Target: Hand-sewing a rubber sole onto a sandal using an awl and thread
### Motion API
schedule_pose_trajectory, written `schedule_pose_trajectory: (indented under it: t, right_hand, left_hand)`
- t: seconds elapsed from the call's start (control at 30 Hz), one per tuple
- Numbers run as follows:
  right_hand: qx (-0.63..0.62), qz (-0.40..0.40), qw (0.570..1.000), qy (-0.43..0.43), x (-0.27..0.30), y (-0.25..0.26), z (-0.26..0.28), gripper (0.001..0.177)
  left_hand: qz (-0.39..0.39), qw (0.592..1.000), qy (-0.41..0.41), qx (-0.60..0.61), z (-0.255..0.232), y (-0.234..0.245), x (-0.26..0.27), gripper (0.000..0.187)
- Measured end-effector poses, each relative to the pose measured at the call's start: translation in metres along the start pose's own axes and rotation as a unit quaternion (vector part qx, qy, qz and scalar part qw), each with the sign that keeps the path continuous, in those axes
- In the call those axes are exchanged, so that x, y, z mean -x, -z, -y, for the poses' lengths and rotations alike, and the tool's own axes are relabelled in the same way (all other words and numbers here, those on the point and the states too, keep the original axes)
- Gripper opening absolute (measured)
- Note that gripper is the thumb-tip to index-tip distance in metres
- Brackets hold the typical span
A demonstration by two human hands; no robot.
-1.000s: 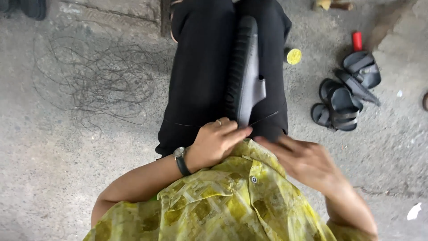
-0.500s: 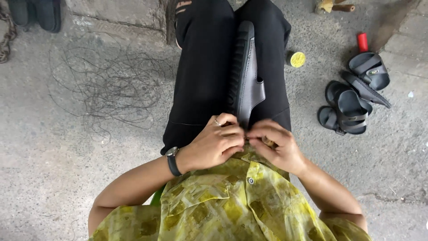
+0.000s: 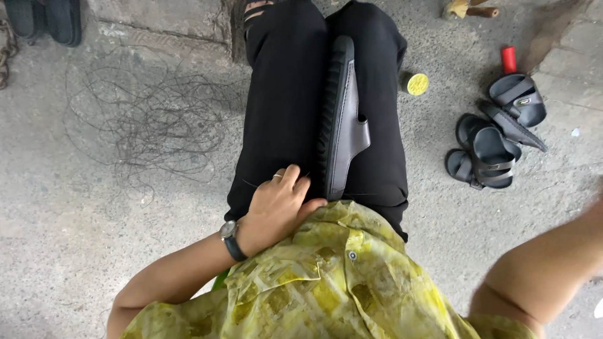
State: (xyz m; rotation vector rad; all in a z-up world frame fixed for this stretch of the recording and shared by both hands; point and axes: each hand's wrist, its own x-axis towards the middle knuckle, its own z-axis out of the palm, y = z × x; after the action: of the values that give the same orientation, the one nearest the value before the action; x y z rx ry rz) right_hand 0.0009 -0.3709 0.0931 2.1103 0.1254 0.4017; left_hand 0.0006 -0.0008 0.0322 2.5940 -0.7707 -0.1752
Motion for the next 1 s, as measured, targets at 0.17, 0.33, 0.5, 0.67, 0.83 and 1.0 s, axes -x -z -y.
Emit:
schedule_pose_trajectory:
  t: [0.17, 0.33, 0.5, 0.67, 0.83, 1.0]
  right_hand:
    - [-0.781, 0.069, 0.609, 0.121, -0.03, 0.08, 0.079, 0.077]
    - [-0.845, 0.242, 0.458, 0.134, -0.018, 0.086, 0.083, 0.04]
    - [-0.866, 0.26, 0.408, 0.129, -0.033, 0.083, 0.087, 0.04]
    - [-0.876, 0.247, 0.401, 0.103, -0.019, 0.067, 0.101, 0.034]
    - [-0.591, 0.127, 0.796, 0.02, 0.006, -0.012, 0.042, 0.035]
    - [-0.645, 0.046, 0.735, 0.204, -0.016, 0.072, 0.069, 0.034]
  left_hand:
    - [0.086, 0.932, -0.014, 0.353, 0.011, 0.027, -0.014, 0.036]
    - [0.084, 0.768, 0.03, 0.634, 0.019, 0.048, -0.047, 0.027]
    - [0.094, 0.68, 0.11, 0.719, 0.027, 0.035, -0.093, 0.033]
    - [0.053, 0.71, 0.119, 0.692, 0.055, 0.036, -0.109, 0.046]
    - [-0.119, 0.979, -0.021, 0.163, 0.074, 0.068, -0.077, 0.01]
    - [0.034, 0.944, -0.043, 0.325, 0.016, 0.036, -0.038, 0.079]
